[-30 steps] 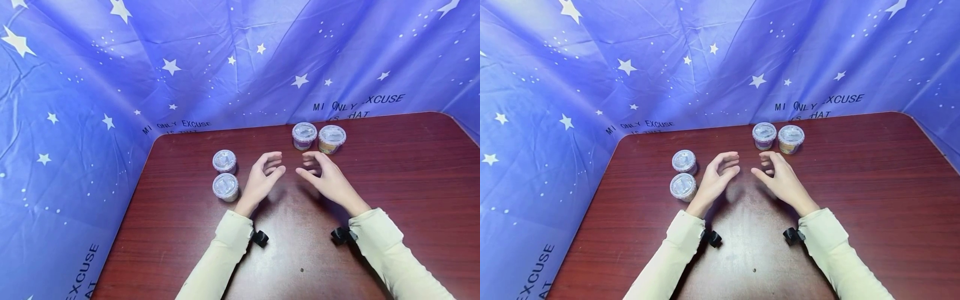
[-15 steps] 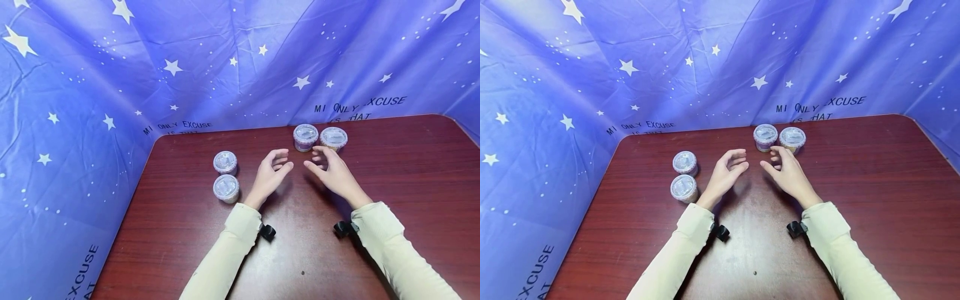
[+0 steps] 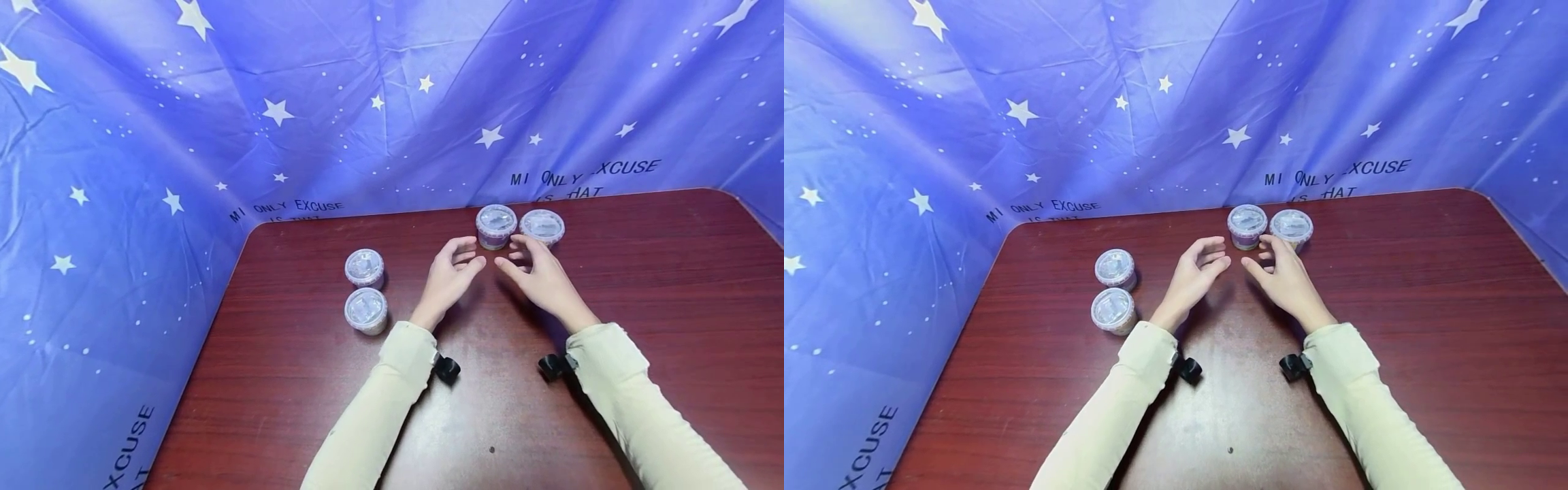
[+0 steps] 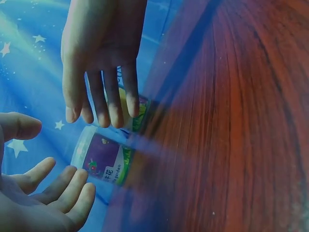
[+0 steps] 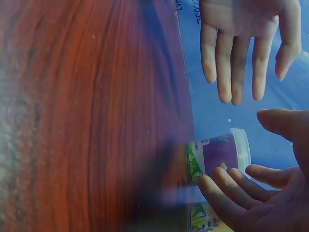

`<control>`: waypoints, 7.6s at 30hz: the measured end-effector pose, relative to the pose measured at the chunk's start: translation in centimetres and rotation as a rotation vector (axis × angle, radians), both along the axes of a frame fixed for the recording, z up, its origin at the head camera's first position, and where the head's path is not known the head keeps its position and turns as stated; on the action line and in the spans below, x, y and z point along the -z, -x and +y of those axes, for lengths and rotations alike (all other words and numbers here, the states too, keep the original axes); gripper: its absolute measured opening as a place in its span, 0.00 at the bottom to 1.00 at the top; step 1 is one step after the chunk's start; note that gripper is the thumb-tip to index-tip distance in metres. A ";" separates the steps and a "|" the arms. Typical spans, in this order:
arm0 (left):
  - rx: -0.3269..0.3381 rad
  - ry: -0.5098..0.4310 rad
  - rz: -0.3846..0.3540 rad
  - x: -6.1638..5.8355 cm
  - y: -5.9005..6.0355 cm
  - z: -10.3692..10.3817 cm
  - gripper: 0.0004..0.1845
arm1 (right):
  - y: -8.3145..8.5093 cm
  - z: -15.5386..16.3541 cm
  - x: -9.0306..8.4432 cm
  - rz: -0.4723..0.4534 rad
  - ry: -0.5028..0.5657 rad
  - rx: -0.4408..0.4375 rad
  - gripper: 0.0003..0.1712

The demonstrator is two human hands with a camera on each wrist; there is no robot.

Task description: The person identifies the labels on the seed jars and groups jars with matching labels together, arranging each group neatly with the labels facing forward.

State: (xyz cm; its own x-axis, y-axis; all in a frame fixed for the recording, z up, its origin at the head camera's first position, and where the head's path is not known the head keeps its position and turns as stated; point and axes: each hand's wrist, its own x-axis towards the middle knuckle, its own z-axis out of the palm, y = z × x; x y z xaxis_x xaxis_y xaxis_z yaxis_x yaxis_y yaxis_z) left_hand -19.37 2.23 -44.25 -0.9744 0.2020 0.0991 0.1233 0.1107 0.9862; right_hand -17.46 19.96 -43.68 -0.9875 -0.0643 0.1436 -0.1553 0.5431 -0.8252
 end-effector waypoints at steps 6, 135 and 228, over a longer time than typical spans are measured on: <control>-0.043 -0.029 -0.028 0.2 1.0 0.5 0.24 | 0.5 0.1 -0.1 -0.015 0.004 0.011 0.36; -0.178 -0.243 -0.026 -2.8 -3.7 -3.3 0.17 | -3.4 -4.1 -2.8 0.152 0.299 0.021 0.19; 0.221 -0.257 -0.177 -4.6 -6.5 -7.7 0.21 | -5.6 -5.7 -3.4 0.061 0.431 -0.186 0.22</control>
